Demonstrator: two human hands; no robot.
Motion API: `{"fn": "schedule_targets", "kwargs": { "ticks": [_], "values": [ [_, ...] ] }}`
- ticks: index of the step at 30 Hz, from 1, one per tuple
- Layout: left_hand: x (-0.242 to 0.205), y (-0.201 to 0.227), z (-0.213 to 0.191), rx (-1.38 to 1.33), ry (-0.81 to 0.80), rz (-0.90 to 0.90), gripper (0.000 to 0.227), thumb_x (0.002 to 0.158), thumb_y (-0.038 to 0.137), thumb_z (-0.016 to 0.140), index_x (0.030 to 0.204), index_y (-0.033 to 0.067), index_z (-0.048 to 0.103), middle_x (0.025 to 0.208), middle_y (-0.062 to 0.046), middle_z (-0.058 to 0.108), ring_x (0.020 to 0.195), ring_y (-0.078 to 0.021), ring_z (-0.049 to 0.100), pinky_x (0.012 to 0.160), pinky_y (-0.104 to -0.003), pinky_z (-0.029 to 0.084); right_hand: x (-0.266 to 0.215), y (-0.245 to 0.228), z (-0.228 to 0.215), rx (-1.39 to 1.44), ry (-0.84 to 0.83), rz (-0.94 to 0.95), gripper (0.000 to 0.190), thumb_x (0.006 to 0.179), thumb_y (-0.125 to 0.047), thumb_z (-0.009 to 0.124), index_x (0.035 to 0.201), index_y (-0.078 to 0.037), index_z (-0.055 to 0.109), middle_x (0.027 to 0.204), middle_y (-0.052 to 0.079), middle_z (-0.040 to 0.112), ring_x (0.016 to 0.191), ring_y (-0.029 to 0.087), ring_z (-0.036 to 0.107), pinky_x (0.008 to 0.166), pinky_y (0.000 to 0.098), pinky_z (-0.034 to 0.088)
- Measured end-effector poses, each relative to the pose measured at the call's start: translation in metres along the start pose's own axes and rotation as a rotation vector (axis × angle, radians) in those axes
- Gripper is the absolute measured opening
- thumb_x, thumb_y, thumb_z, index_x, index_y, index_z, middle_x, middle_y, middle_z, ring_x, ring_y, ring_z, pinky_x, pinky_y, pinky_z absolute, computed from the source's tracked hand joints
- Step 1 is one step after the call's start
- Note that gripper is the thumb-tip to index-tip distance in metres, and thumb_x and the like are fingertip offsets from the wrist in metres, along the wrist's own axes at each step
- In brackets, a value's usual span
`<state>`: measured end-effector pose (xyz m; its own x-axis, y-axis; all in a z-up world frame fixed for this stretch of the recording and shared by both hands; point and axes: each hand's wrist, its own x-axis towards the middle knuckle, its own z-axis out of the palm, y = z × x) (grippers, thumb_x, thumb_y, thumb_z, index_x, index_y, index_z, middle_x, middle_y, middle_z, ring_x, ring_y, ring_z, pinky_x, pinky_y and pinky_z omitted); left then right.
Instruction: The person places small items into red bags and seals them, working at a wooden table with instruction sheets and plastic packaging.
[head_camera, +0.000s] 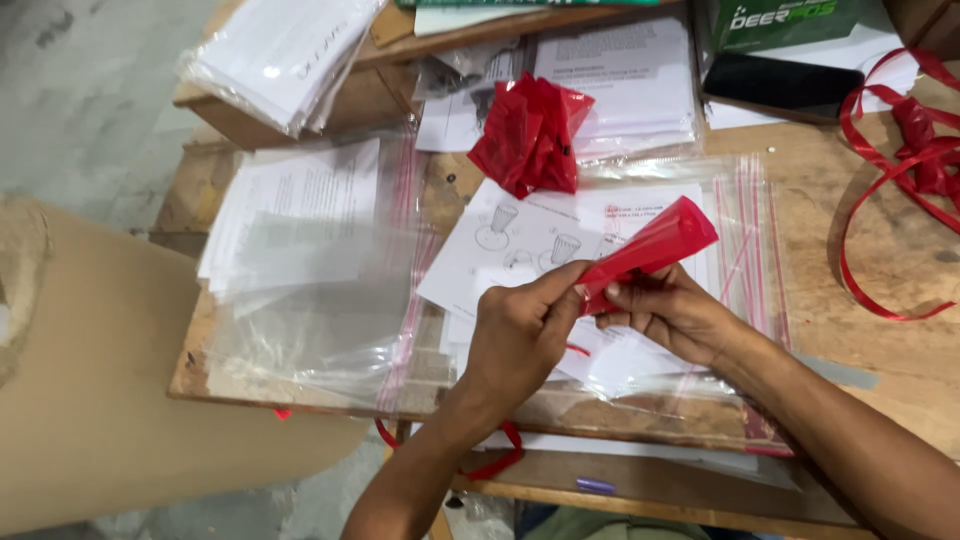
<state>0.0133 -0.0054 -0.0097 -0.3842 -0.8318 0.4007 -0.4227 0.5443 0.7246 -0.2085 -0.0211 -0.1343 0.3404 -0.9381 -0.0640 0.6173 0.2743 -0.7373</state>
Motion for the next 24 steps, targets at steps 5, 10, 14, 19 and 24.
{"fn": "schedule_targets", "kwargs": {
  "ticks": [5, 10, 14, 19, 24],
  "values": [
    [0.008, 0.009, -0.007, 0.008, -0.024, -0.014, 0.031, 0.095, 0.004, 0.063, 0.124, 0.0043, 0.072, 0.074, -0.017, 0.073, 0.056, -0.0166, 0.071, 0.052, -0.031, 0.053, -0.008, -0.008, 0.027, -0.022, -0.012, 0.013, 0.043, 0.094, -0.005, 0.066, 0.134, -0.004, 0.052, 0.127, 0.013, 0.066, 0.115, 0.023, 0.067, 0.094, 0.0469, 0.059],
    [0.013, 0.017, -0.007, -0.044, -0.062, -0.07, 0.031, 0.096, 0.004, 0.061, 0.124, 0.004, 0.072, 0.071, -0.016, 0.072, 0.054, -0.0146, 0.068, 0.051, -0.03, 0.052, -0.014, -0.004, 0.057, -0.546, 0.13, -0.159, 0.081, 0.085, -0.008, 0.076, 0.147, -0.011, 0.025, 0.132, 0.012, 0.055, 0.123, 0.023, 0.06, 0.104, 0.0423, 0.055],
    [0.01, 0.016, 0.006, -0.127, -0.068, -0.115, 0.03, 0.097, 0.006, 0.06, 0.125, 0.0026, 0.071, 0.067, -0.013, 0.072, 0.049, -0.0106, 0.061, 0.047, -0.028, 0.048, -0.022, -0.009, 0.064, -0.708, 0.25, -0.289, 0.085, 0.08, -0.007, 0.079, 0.142, -0.008, 0.022, 0.125, 0.012, 0.057, 0.116, 0.021, 0.063, 0.095, 0.0393, 0.059],
    [0.008, 0.003, 0.014, -0.118, -0.015, -0.043, 0.027, 0.1, 0.008, 0.062, 0.125, 0.0017, 0.071, 0.069, -0.01, 0.071, 0.052, -0.0064, 0.061, 0.048, -0.026, 0.047, -0.02, -0.014, 0.053, -0.672, 0.245, -0.286, 0.081, 0.083, -0.002, 0.076, 0.143, -0.007, 0.022, 0.124, 0.012, 0.057, 0.116, 0.022, 0.064, 0.095, 0.0379, 0.062],
    [0.003, -0.022, 0.008, -0.331, 0.087, -0.202, 0.027, 0.103, 0.009, 0.063, 0.127, 0.0001, 0.071, 0.076, -0.003, 0.074, 0.064, -0.002, 0.058, 0.057, -0.022, 0.047, -0.016, -0.035, 0.056, -0.326, 0.095, -0.147, 0.077, 0.08, 0.002, 0.074, 0.146, -0.008, 0.035, 0.125, 0.013, 0.064, 0.118, 0.023, 0.066, 0.099, 0.04, 0.054]
  ]
}}
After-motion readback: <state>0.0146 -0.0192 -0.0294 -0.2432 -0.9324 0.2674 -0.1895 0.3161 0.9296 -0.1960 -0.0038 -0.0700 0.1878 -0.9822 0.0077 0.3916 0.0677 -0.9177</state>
